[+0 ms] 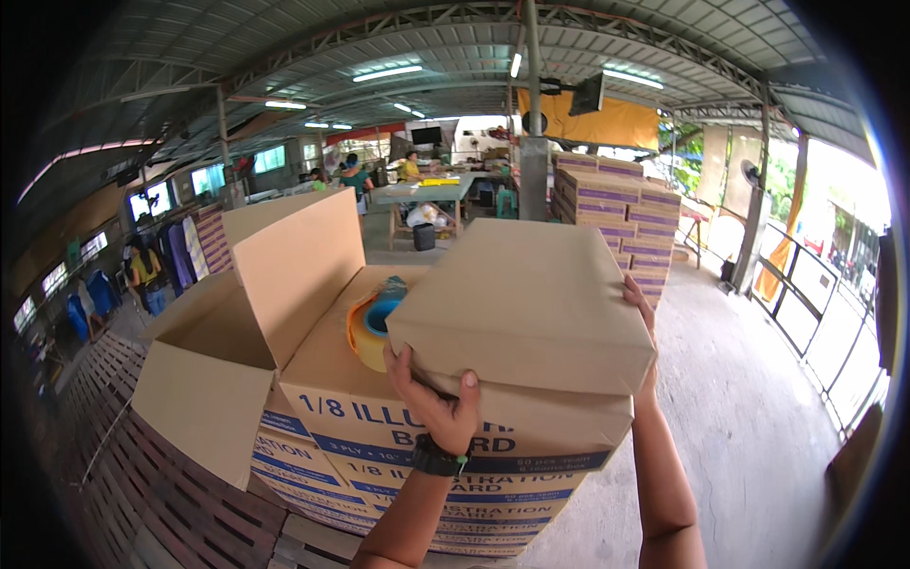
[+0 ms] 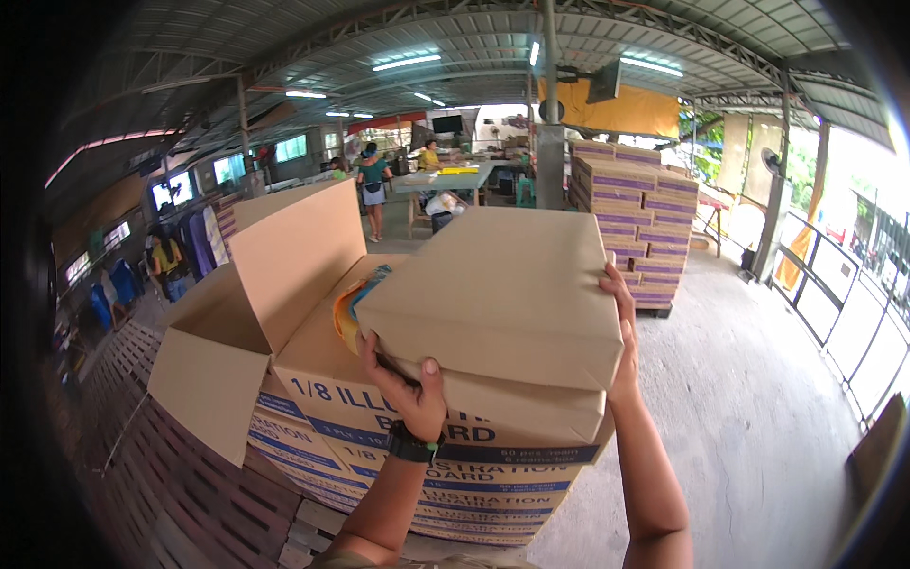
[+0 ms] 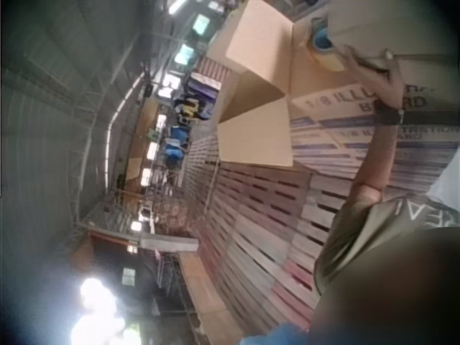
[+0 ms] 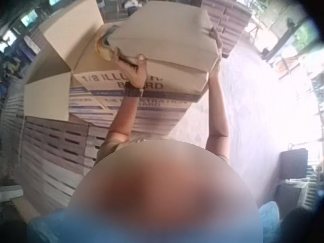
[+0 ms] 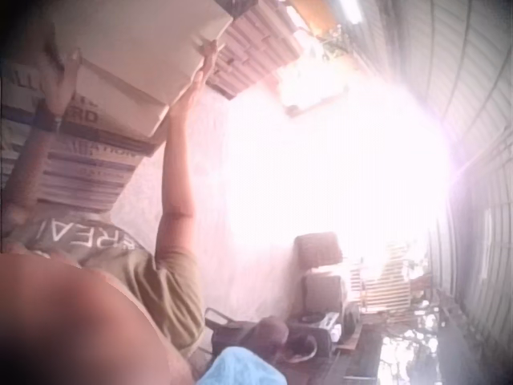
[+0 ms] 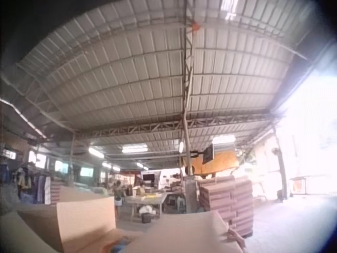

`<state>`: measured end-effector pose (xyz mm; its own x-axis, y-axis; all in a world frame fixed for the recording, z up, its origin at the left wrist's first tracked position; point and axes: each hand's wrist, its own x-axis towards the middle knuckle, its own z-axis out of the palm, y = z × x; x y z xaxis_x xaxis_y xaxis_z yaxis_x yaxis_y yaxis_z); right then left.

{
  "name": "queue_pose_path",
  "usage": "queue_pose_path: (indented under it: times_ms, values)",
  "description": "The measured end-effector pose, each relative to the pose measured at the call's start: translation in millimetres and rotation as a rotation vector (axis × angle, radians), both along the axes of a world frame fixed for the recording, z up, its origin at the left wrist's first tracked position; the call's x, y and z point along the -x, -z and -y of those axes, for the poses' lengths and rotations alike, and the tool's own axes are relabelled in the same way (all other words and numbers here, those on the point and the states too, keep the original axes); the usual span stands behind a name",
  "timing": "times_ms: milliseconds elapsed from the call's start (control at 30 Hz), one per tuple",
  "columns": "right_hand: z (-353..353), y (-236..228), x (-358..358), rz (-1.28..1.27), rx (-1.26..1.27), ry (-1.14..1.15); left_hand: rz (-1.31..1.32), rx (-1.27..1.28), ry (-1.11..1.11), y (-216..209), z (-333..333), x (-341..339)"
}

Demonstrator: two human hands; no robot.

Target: The person folds the flaps of a cardboard box and secures them with packing tape using a handheld tape dispenser. The person repeats this process on a second box, applying tape along the seams and pressing the flaps down to seal the boxes.

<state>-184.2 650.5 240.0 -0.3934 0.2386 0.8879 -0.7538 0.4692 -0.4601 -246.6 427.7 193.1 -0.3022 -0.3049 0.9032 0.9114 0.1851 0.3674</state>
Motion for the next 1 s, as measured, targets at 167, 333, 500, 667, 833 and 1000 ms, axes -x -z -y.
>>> queue_pose_path:
  times_ms: [167,333,500,667,833,1000]
  values:
    - [1,5,-5,0.035,-0.131,0.243,0.007,-0.021,0.037,9,5,6]
    - [-2,-1,-40,0.199,0.033,-0.026,0.357,0.043,0.437,-25,58,13]
    - [31,9,-67,0.245,0.212,0.007,0.544,0.100,0.663,-59,59,1]
    - [58,-14,-106,0.352,0.226,-0.071,0.520,0.074,0.716,-74,65,-33]
    - [81,12,-178,0.177,0.567,-0.118,0.484,-0.108,0.801,-29,144,-110]
    - [125,6,-193,0.016,0.732,-0.484,0.734,-0.278,1.218,-32,150,-148]
